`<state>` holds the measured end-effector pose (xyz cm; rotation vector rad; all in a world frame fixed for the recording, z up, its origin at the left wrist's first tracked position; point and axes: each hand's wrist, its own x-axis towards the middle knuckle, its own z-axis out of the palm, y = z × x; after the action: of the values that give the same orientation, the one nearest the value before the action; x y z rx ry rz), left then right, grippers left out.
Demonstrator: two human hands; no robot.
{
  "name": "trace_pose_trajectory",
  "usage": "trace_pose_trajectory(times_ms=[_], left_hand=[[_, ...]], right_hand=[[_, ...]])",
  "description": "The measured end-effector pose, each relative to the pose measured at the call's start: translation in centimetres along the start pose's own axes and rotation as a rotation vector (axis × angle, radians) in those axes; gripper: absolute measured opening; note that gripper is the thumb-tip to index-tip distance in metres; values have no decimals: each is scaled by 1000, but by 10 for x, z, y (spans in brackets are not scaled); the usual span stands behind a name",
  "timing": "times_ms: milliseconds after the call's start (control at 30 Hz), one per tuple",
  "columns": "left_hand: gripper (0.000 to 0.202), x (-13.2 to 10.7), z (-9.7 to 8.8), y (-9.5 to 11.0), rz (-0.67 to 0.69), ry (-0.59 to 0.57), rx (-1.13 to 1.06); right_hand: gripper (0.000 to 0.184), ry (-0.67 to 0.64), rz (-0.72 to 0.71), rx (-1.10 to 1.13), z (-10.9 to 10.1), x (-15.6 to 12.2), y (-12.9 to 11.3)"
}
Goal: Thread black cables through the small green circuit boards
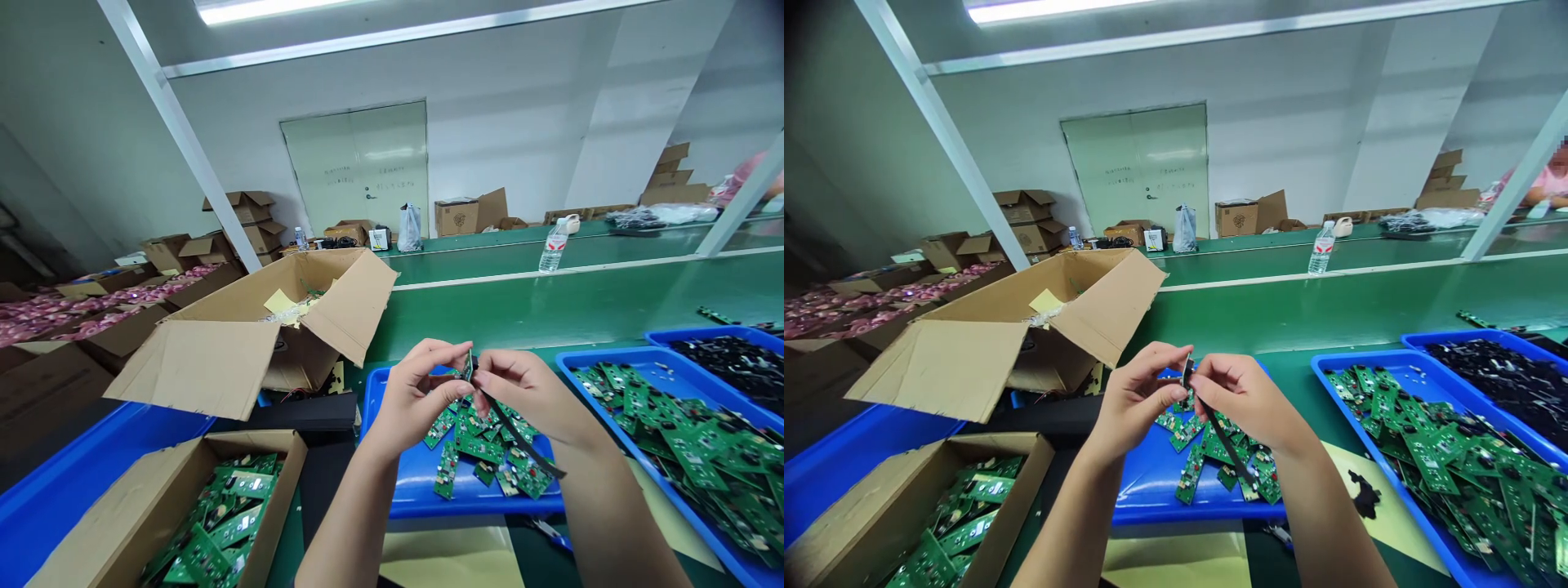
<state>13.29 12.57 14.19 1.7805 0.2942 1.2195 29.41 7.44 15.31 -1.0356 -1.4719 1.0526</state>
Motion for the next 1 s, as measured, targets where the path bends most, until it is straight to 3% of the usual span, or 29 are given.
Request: trace_pose_trajectory(times_ms=[267, 467, 700, 1000], left_hand=[[36, 0, 2, 0, -11, 30, -27], [34, -1, 4, 5, -144, 74, 91], [34, 2, 5, 4, -367, 111, -39], [30, 3, 7, 4, -390, 96, 27]], right_hand=[[37, 120, -52, -34, 0, 2, 5], [30, 292, -84, -213, 4, 2, 6], [25, 240, -267, -572, -2, -7, 1], [22, 232, -539, -899, -5, -9, 6]])
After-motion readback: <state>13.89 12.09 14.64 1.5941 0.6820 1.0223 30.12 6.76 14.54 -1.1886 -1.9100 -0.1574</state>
